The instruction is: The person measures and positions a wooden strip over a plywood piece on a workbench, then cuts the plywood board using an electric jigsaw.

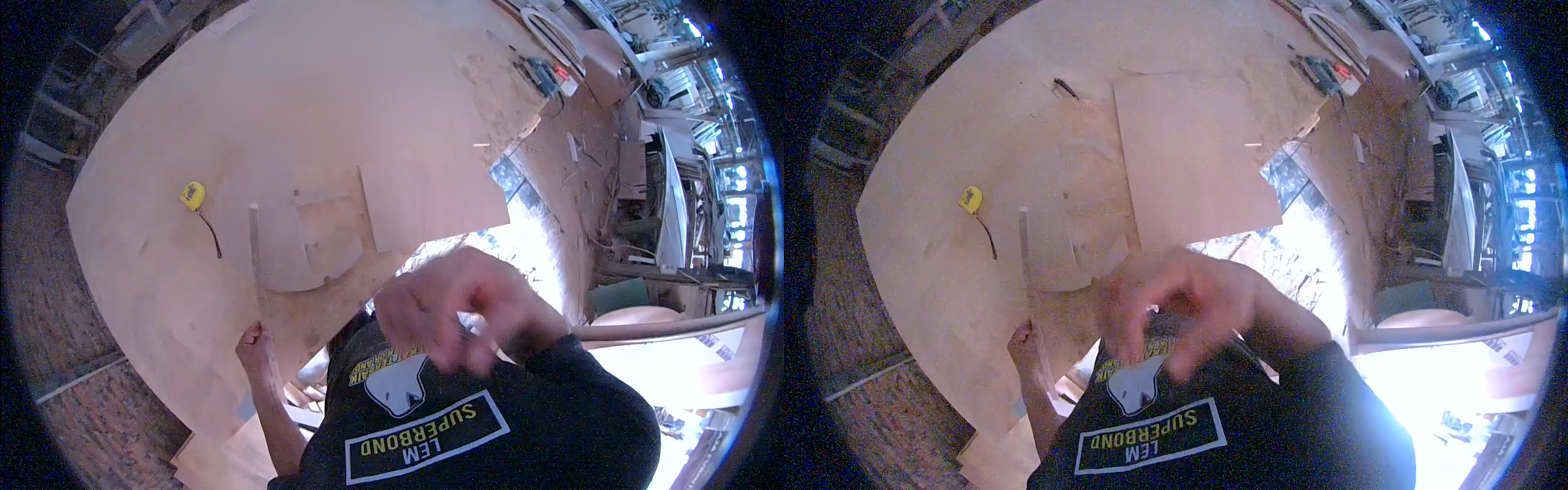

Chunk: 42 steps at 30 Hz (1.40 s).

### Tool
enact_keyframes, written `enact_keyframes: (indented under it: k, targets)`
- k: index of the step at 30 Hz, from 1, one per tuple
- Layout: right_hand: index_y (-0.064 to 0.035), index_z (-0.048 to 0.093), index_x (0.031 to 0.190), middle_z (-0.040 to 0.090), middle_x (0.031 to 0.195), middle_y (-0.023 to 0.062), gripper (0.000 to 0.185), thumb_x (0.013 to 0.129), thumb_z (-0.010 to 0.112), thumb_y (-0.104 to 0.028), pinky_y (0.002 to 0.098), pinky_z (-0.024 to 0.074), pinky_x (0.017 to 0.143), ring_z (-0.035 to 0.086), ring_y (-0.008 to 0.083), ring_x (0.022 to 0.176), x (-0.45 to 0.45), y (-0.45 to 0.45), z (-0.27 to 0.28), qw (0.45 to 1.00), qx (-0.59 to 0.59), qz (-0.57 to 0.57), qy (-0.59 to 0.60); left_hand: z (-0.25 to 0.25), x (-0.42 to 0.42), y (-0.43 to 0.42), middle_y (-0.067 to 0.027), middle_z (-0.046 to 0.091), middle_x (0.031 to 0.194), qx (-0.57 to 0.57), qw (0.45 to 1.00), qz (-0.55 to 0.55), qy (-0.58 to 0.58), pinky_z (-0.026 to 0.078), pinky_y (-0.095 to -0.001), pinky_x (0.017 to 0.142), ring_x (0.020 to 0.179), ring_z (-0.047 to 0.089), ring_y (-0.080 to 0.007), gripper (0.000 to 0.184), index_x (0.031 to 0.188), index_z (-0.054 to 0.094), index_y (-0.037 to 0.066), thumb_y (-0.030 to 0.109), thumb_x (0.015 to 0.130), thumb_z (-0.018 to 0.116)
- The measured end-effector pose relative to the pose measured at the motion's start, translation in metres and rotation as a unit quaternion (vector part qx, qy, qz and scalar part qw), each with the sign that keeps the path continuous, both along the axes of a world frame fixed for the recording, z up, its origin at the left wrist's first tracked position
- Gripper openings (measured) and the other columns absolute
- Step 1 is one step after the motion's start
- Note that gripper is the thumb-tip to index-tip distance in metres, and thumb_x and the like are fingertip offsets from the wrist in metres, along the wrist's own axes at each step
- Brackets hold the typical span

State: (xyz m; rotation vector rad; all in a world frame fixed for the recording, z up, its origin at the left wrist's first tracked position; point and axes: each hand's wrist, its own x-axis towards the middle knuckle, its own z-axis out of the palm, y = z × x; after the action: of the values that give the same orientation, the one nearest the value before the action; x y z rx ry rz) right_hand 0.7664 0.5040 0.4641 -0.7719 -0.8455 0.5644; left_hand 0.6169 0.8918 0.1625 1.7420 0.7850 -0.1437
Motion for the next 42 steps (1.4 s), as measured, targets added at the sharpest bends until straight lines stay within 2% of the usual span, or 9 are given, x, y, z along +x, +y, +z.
enact_keyframes:
  k: [7, 14, 21, 23, 26, 31, 34, 37, 42]
  targets:
    - [-0.0094, 0.072, 0.129, 0.062, 0.09, 0.0049, 0.03, 0.105, 0.062, -0.025, 0.0336, 0.0397, 0.053, 0.058, 0.0161, 0.064, -0.023, -0.011, 0.067, 0.974, 0.204, 0.082, -0.054, 0.016, 0.008, -0.038, -0.0056, 0.074, 0.102, -0.114, 0.985, 0.106, -0.075, 0.052, -0.0245, 0.082, 0.088, 0.068, -0.0115, 0.028, 0.116, 0.073, -0.008, -0.005, 0.089, 0.065]
    - [-0.0302, 0.064, 0.129, 0.058, 0.097, 0.0079, 0.026, 0.107, 0.05, -0.031, 0.0433, 0.0444, 0.076, 0.063, 0.0248, 0.088, -0.006, -0.113, 0.065, 0.983, 0.091, 0.137, -0.087, -0.006, 0.014, -0.094, -0.0034, 0.072, 0.095, -0.021, 0.991, 0.117, -0.068, 0.051, -0.0237, 0.073, 0.082, 0.064, -0.0101, 0.025, 0.114, 0.073, -0.006, 0.0, 0.091, 0.067]
    - [-0.011, 0.068, 0.129, 0.057, 0.086, 0.0047, 0.029, 0.101, 0.063, -0.018, 0.0367, 0.0381, 0.058, 0.055, 0.0182, 0.068, -0.002, -0.211, 0.055, 0.969, 0.226, 0.046, -0.088, -0.006, 0.005, -0.171, -0.003, 0.07, 0.092, 0.039, 0.963, 0.237, -0.123, 0.049, -0.0264, 0.066, 0.076, 0.06, -0.0114, 0.025, 0.114, 0.073, -0.005, 0.009, 0.094, 0.069]
    - [-0.0175, 0.065, 0.13, 0.062, 0.103, 0.0096, 0.03, 0.103, 0.058, -0.028, 0.0423, 0.0467, 0.078, 0.064, 0.0255, 0.091, 0.014, -0.261, 0.046, 0.978, 0.114, 0.135, -0.108, -0.019, -0.002, -0.17, -0.0045, 0.07, 0.094, 0.057, 0.959, 0.244, -0.134, 0.05, -0.028, 0.066, 0.077, 0.06, -0.0128, 0.027, 0.115, 0.072, -0.005, 0.011, 0.093, 0.07]
    - [-0.0034, 0.069, 0.127, 0.071, 0.104, 0.0127, 0.05, 0.087, 0.082, -0.031, 0.0402, 0.0499, 0.09, 0.068, 0.0291, 0.101, 0.031, -0.287, 0.016, 0.991, 0.03, 0.112, -0.071, -0.032, -0.008, -0.163, -0.0059, 0.07, 0.095, 0.114, 0.957, 0.233, -0.128, 0.051, -0.0297, 0.068, 0.077, 0.061, -0.0146, 0.031, 0.116, 0.072, -0.006, 0.014, 0.092, 0.074]
    - [-0.0026, 0.068, 0.127, 0.069, 0.102, 0.0067, 0.045, 0.088, 0.081, -0.021, 0.0332, 0.053, 0.09, 0.066, 0.0168, 0.093, 0.041, -0.321, -0.058, 0.942, -0.306, -0.083, 0.115, -0.054, -0.001, -0.149, -0.0107, 0.069, 0.097, 0.117, 0.958, 0.241, -0.103, 0.053, -0.0366, 0.079, 0.086, 0.065, -0.0219, 0.033, 0.117, 0.071, -0.007, 0.015, 0.092, 0.075]
    - [-0.003, 0.069, 0.123, 0.067, 0.098, 0.003, 0.036, 0.089, 0.078, -0.013, 0.0304, 0.0521, 0.088, 0.064, 0.0122, 0.091, 0.045, -0.343, -0.114, 0.865, -0.417, -0.192, 0.202, -0.067, 0.004, -0.137, -0.0171, 0.066, 0.102, 0.564, 0.805, 0.184, -0.025, 0.052, -0.0455, 0.09, 0.101, 0.064, -0.0302, 0.033, 0.121, 0.069, -0.005, 0.013, 0.093, 0.071]
    - [-0.0035, 0.07, 0.121, 0.066, 0.095, 0.0018, 0.032, 0.09, 0.076, -0.012, 0.0292, 0.051, 0.083, 0.062, 0.0108, 0.089, 0.032, -0.371, -0.17, 0.78, -0.497, -0.307, 0.225, 0.028, 0.078, -0.237, -0.02, 0.063, 0.105, 0.576, 0.791, 0.141, -0.153, 0.049, -0.0504, 0.097, 0.11, 0.06, -0.0344, 0.034, 0.12, 0.068, -0.002, 0.013, 0.09, 0.072]
    - [-0.0007, 0.073, 0.114, 0.071, 0.087, 0.007, 0.033, 0.088, 0.079, -0.021, 0.0314, 0.0514, 0.072, 0.063, 0.0143, 0.079, 0.022, -0.397, -0.216, 0.709, -0.515, -0.402, 0.265, 0.019, 0.121, -0.356, -0.0108, 0.065, 0.093, 0.314, 0.933, -0.061, -0.167, 0.052, -0.0409, 0.087, 0.094, 0.064, -0.0297, 0.023, 0.109, 0.07, 0.002, 0.012, 0.089, 0.072]
